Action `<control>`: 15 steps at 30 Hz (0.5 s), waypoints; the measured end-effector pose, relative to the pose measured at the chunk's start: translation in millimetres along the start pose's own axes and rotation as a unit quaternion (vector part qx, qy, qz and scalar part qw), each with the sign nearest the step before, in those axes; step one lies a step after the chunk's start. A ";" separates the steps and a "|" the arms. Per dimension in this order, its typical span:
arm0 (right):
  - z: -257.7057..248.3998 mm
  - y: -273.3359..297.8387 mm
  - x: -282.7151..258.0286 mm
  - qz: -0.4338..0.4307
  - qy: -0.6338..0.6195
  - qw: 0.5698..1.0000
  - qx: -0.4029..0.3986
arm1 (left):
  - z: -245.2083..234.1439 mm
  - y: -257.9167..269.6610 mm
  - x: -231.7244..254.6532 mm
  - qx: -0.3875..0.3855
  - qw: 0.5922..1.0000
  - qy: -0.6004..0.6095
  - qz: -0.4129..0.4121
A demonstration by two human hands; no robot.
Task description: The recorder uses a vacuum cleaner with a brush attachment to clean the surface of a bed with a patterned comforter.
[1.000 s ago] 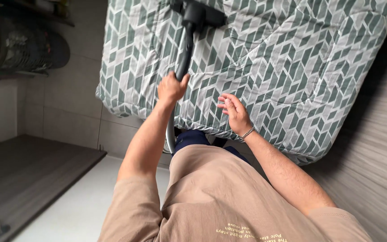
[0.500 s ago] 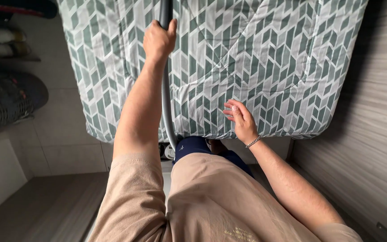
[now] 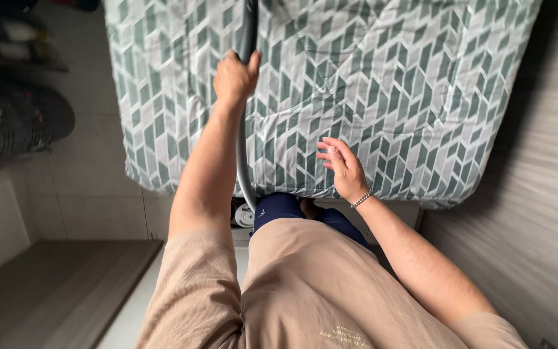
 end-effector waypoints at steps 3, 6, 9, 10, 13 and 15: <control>12.5 4.4 8.3 -0.027 -0.010 0.999 -0.044 | -14.2 61.2 -53.6 -0.002 0.999 -0.031 -0.014; 28.5 10.4 13.4 -0.038 0.003 0.994 -0.100 | -37.8 136.9 -101.5 -0.008 0.999 -0.034 -0.034; 47.6 18.9 21.8 -0.047 0.001 0.987 -0.153 | -41.1 205.4 -165.8 0.011 0.997 -0.045 -0.067; 53.5 24.4 21.0 -0.051 0.002 0.984 -0.172 | -44.9 229.8 -185.7 0.022 0.996 -0.041 -0.082; 74.6 37.0 25.3 -0.048 -0.005 0.976 -0.211 | -55.9 291.0 -230.4 0.025 0.994 -0.043 -0.094; 88.7 45.8 34.8 -0.056 -0.018 0.969 -0.238 | -58.2 332.5 -254.9 -0.002 0.992 -0.046 -0.116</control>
Point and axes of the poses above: each hand's wrist, its own y-axis away from the middle knuckle, its own z-axis out of the palm, x = y × z, the point moved 7 cm from there along -y, towards the middle knuckle, and after that the axes turned 11 degrees about -z, right-handed, at the moved point
